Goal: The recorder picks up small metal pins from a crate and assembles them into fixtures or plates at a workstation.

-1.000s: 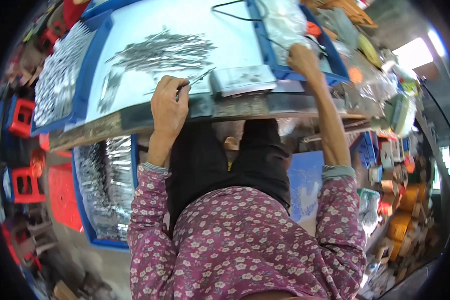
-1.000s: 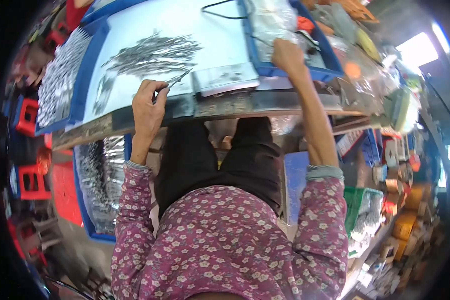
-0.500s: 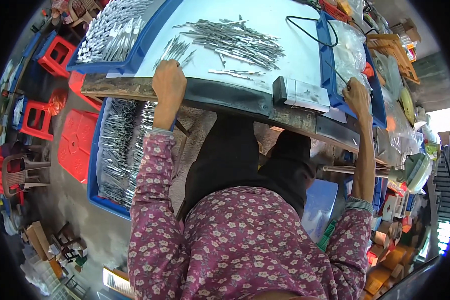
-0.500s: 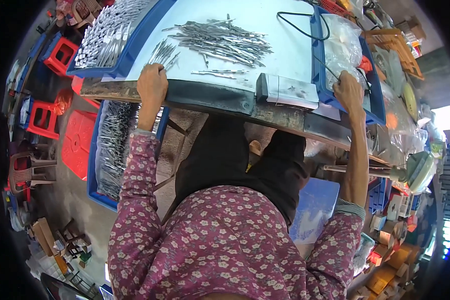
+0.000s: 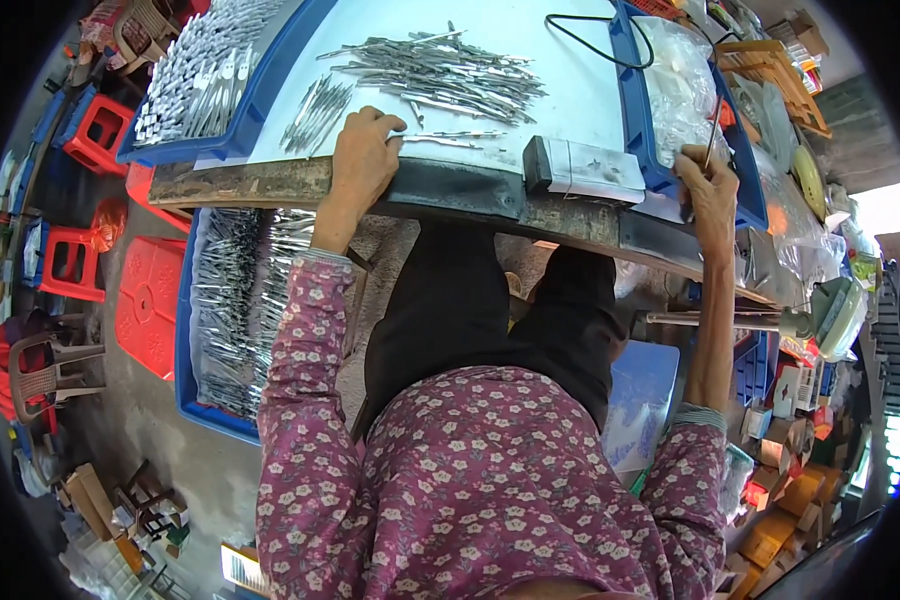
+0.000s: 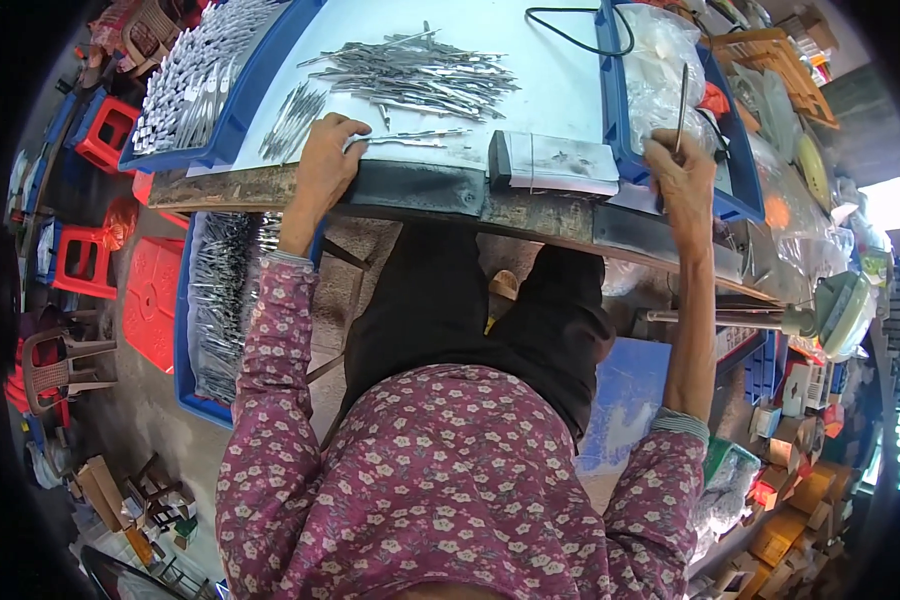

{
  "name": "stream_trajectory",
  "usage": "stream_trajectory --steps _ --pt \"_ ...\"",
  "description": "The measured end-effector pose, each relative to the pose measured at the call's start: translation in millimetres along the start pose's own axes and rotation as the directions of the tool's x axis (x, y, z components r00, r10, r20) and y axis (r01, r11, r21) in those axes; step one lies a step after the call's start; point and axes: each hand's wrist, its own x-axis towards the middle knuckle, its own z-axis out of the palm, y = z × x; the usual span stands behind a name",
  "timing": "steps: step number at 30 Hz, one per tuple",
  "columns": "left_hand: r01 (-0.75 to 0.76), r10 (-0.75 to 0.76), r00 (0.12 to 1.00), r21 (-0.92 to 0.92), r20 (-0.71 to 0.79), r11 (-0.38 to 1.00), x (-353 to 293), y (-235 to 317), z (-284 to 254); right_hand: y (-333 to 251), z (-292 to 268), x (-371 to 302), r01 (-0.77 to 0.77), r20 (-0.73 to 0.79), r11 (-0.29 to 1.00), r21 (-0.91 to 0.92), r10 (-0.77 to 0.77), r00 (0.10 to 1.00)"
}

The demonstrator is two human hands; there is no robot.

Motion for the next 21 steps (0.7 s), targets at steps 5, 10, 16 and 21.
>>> stream_trajectory --steps 5,10,16,21 --pt "0.052 -0.049 0.996 -0.037 0.072 0.998 7 -7 6 -12 20 -30 -0.161 0.190 0.949 0.269 0.112 0.975" --pt "-0.073 0.073 0.994 -0.009 0.078 0.997 6 -12 8 -9 44 -44 -0.232 0.278 0.888 0.396 0.125 0.952" --pt "-0.101 0.101 0.994 -0.003 0.030 0.995 5 -4 5 -9 59 -52 -0.263 0.306 0.854 0.450 0.129 0.943" --pt "-0.044 0.044 0.998 0.001 -0.043 0.999 1 15 -8 -7 70 -57 -0.204 0.283 0.878 0.432 0.082 0.955"
